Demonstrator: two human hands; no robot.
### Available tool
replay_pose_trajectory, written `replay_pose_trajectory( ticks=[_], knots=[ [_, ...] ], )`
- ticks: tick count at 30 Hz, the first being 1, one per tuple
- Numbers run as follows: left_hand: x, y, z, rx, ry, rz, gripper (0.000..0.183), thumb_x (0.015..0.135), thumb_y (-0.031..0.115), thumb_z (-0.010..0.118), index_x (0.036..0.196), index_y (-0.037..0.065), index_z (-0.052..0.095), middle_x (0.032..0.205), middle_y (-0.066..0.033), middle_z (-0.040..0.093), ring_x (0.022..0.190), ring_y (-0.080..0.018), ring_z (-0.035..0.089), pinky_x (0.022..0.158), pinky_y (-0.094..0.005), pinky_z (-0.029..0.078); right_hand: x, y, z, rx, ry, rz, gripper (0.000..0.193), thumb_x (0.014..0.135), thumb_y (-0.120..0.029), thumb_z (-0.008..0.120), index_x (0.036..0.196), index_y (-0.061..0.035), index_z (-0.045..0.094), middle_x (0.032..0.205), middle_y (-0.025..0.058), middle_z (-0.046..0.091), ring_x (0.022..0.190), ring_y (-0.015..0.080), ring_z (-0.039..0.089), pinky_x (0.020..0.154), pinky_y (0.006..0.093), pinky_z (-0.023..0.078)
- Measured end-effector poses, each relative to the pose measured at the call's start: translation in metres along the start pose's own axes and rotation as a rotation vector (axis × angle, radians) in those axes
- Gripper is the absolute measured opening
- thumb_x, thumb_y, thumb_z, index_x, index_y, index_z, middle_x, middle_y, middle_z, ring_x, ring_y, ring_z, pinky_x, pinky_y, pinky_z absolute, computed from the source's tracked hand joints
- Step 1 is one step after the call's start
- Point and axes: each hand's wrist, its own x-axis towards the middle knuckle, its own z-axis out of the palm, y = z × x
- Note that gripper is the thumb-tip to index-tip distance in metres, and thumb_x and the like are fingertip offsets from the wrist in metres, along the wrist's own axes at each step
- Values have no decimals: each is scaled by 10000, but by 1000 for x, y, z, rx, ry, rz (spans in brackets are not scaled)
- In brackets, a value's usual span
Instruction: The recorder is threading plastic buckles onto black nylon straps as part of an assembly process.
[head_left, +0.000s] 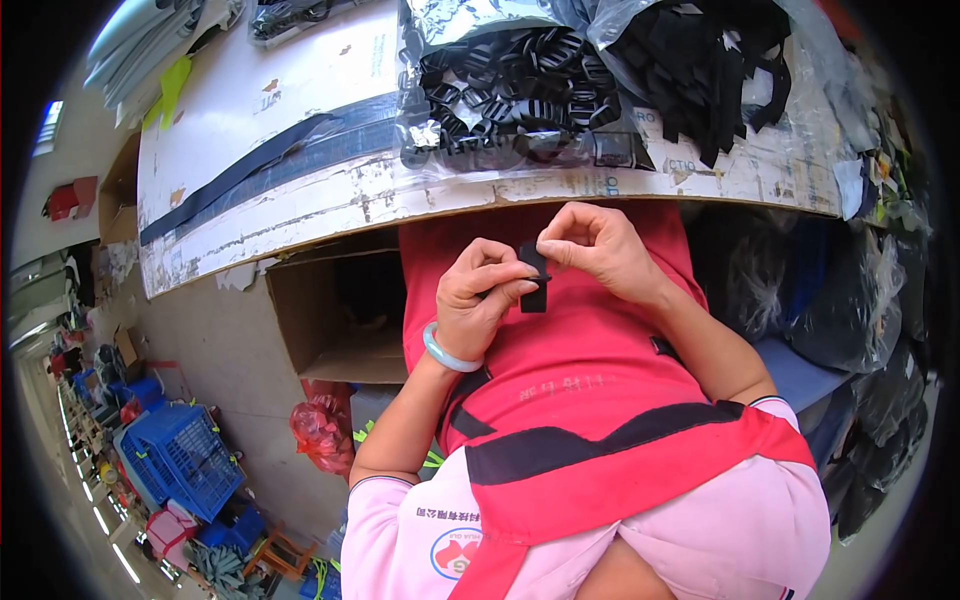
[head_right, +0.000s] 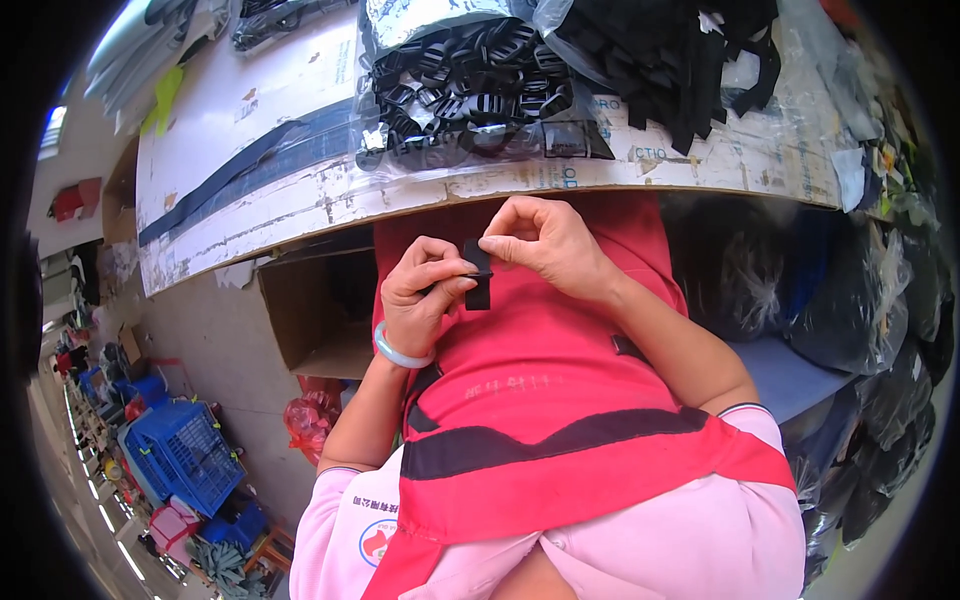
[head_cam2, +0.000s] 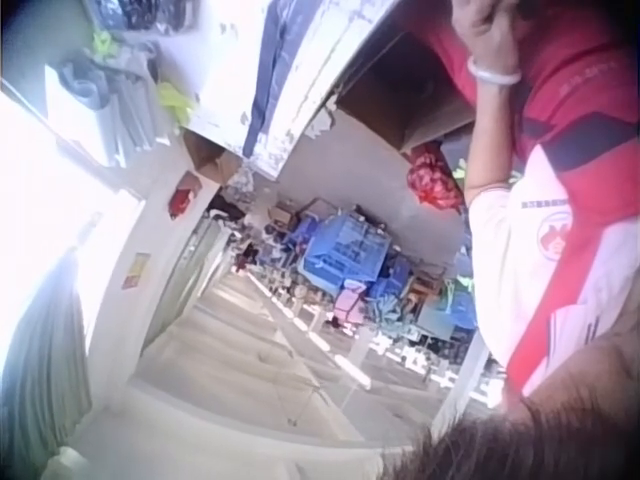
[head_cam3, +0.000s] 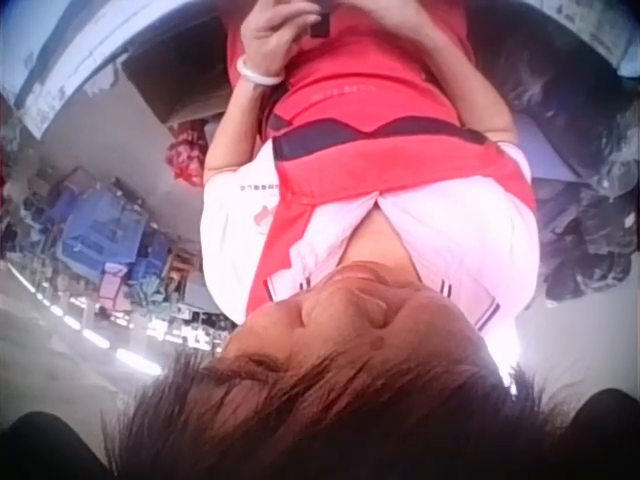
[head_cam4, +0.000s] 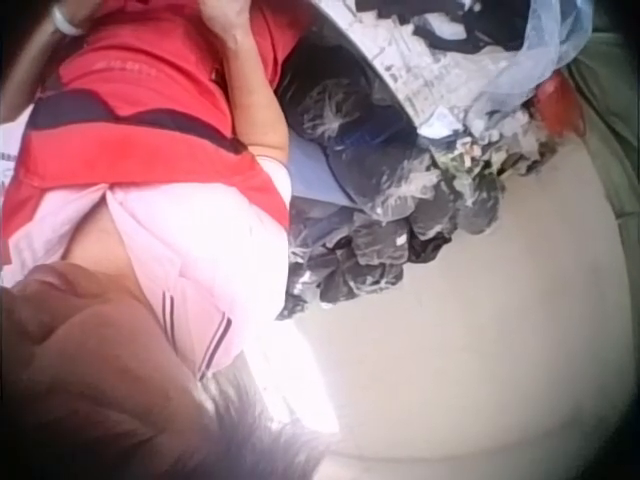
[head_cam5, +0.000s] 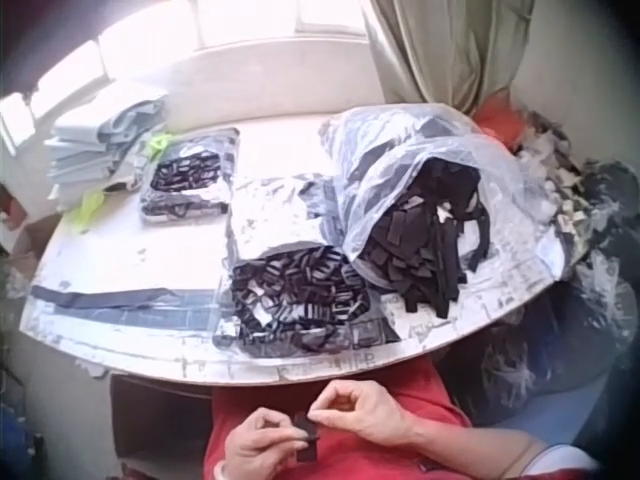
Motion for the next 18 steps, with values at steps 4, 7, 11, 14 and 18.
replay_pose_trajectory(
  ticks=[4, 7, 11, 14, 18],
  knots=[
    [-2, 3, -2, 68, -19, 59, 166, 798, -109, 690, 926, -7, 718, 935, -44, 558, 629, -61, 529, 533, -188, 421, 0, -3, 6, 52, -22, 3, 113, 880, -27, 686, 955, -20, 601, 868, 7, 628, 797, 75, 615, 743, 225, 516],
    [-5, 14, -9, 92, -32, -1, 167, 787, -102, 697, 921, -6, 720, 903, -49, 568, 659, -79, 545, 553, -200, 430, 5, 3, 13, 14, -4, -34, 122, 872, -23, 691, 947, -20, 596, 888, 0, 620, 803, 62, 597, 742, 211, 504],
    [-23, 42, -52, 203, -138, -203, 157, 765, -61, 718, 912, -7, 719, 848, -56, 605, 764, -127, 578, 650, -246, 456, 14, 6, 25, 15, -42, -49, 134, 875, -49, 685, 972, -13, 601, 910, 4, 612, 816, 55, 573, 751, 204, 486],
    [-49, 58, -108, 286, 99, -555, 207, 799, -51, 685, 991, 18, 721, 865, -26, 619, 707, -90, 578, 555, -221, 452, 16, 11, 28, -128, -140, -31, 172, 893, -95, 672, 1030, -15, 605, 939, 16, 617, 830, 63, 568, 766, 219, 481],
    [-78, 58, -133, 370, 353, -524, 452, 828, -69, 619, 1258, 66, 598, 1136, -47, 596, 726, -88, 615, 498, -193, 456, 16, 12, 30, -323, -201, 14, 173, 914, -132, 644, 1032, -6, 628, 921, 20, 638, 815, 77, 567, 758, 239, 478]
  ],
)
